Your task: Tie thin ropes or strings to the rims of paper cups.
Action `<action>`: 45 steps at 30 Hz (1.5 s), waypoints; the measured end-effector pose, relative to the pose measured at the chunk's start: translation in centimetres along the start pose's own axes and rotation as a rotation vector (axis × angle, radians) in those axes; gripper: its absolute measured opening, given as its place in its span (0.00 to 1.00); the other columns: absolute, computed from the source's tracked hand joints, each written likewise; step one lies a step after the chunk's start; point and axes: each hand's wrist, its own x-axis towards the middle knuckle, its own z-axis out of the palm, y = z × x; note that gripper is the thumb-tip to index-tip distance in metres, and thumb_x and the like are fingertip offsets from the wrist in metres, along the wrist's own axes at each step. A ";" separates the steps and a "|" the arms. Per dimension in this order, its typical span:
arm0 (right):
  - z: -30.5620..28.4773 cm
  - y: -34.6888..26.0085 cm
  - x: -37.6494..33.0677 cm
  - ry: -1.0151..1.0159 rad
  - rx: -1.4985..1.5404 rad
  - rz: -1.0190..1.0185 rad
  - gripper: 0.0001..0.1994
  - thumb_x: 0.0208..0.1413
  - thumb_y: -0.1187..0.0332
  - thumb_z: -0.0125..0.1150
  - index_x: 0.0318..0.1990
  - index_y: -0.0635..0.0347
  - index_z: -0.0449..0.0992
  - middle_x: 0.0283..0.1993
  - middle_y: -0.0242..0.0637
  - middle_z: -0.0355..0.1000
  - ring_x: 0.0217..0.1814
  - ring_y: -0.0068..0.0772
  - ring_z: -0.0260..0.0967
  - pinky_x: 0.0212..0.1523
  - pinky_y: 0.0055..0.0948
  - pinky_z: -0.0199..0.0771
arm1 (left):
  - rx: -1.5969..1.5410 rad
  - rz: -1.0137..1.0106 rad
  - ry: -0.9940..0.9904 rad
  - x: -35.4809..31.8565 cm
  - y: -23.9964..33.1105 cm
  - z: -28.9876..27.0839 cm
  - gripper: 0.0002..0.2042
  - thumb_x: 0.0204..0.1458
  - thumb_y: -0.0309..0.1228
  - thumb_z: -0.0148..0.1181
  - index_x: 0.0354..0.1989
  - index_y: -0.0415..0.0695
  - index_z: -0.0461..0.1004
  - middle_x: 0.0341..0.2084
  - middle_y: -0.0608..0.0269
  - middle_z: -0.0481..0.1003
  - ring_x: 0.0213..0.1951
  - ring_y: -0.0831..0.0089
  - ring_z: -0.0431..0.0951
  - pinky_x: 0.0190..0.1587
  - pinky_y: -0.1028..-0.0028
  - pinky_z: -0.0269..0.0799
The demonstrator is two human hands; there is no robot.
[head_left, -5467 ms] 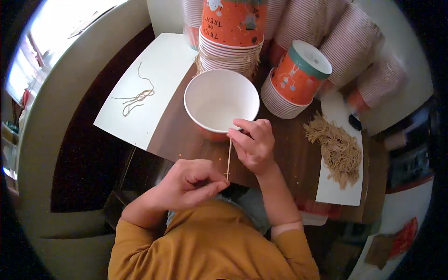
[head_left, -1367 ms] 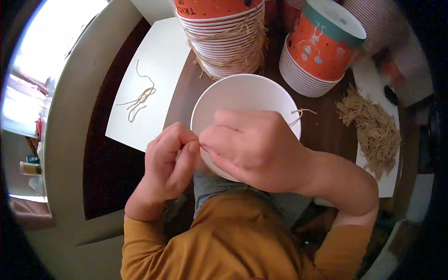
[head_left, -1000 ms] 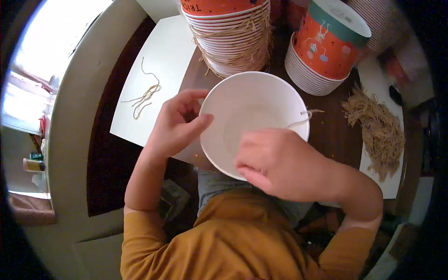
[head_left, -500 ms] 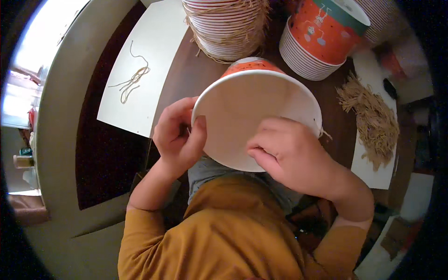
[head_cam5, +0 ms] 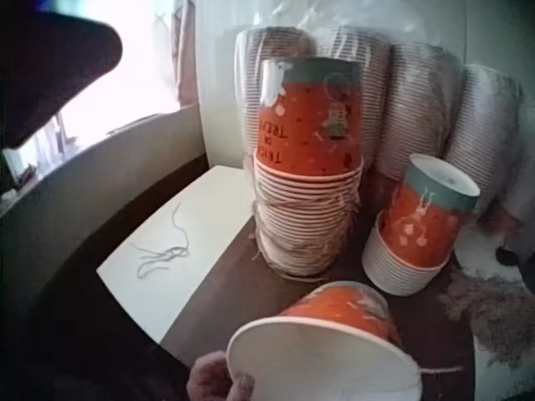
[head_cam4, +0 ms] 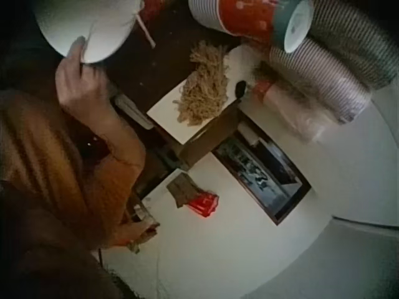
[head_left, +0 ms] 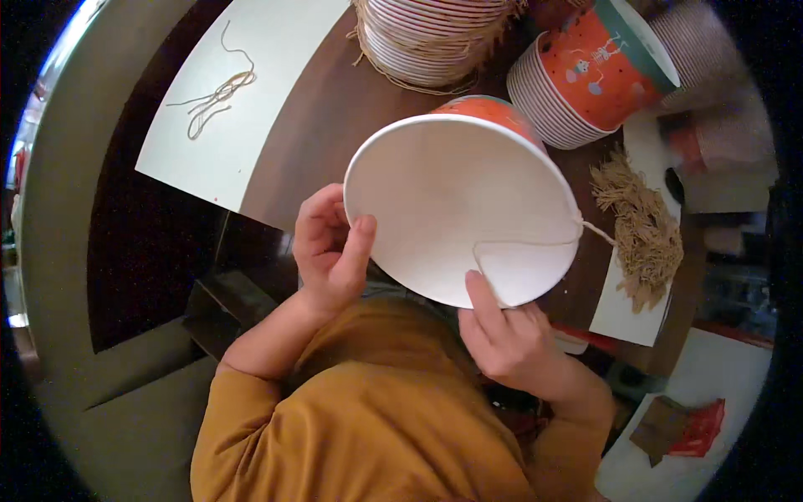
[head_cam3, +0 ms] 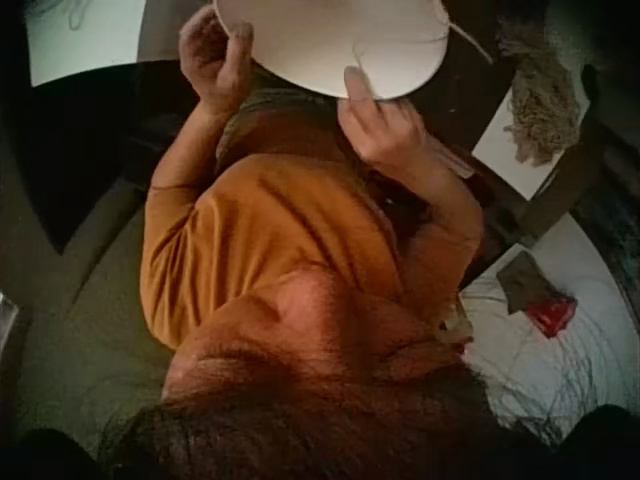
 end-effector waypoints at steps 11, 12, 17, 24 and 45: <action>1.0 -0.1 -0.1 0.090 0.024 -0.065 0.08 0.44 0.70 0.55 0.29 0.66 0.77 0.45 0.51 0.71 0.34 0.38 0.71 0.38 0.32 0.75 | 0.739 0.561 -0.300 -0.8 1.9 -3.6 0.14 0.32 0.18 0.64 0.32 0.43 0.76 0.23 0.64 0.68 0.18 0.72 0.63 0.22 0.73 0.58; 1.0 -0.1 -0.1 0.094 0.026 -0.065 0.08 0.44 0.70 0.55 0.29 0.66 0.77 0.45 0.51 0.71 0.34 0.38 0.71 0.38 0.32 0.75 | 0.742 0.562 -0.301 -0.2 2.3 -3.6 0.14 0.32 0.18 0.64 0.32 0.43 0.76 0.23 0.64 0.68 0.18 0.72 0.63 0.22 0.73 0.58; 0.7 -0.5 0.0 0.044 -0.007 -0.053 0.10 0.44 0.69 0.54 0.30 0.66 0.76 0.43 0.50 0.71 0.32 0.37 0.70 0.38 0.32 0.74 | 0.910 0.690 -0.478 1.2 2.4 -3.7 0.14 0.31 0.23 0.64 0.32 0.45 0.76 0.24 0.68 0.68 0.21 0.73 0.64 0.25 0.72 0.60; 0.5 0.0 0.2 0.066 0.034 -0.107 0.11 0.44 0.68 0.53 0.31 0.66 0.77 0.44 0.50 0.69 0.33 0.36 0.69 0.39 0.32 0.74 | 1.019 0.760 -0.613 2.5 3.0 -3.1 0.11 0.32 0.29 0.60 0.29 0.48 0.74 0.31 0.69 0.69 0.34 0.72 0.69 0.35 0.71 0.64; 0.5 0.8 -0.8 0.184 0.192 0.025 0.08 0.40 0.73 0.59 0.29 0.66 0.76 0.46 0.51 0.68 0.33 0.42 0.70 0.36 0.34 0.77 | 0.915 0.584 -0.277 1.7 2.5 -3.2 0.18 0.31 0.28 0.68 0.35 0.46 0.74 0.40 0.62 0.72 0.44 0.61 0.70 0.46 0.64 0.63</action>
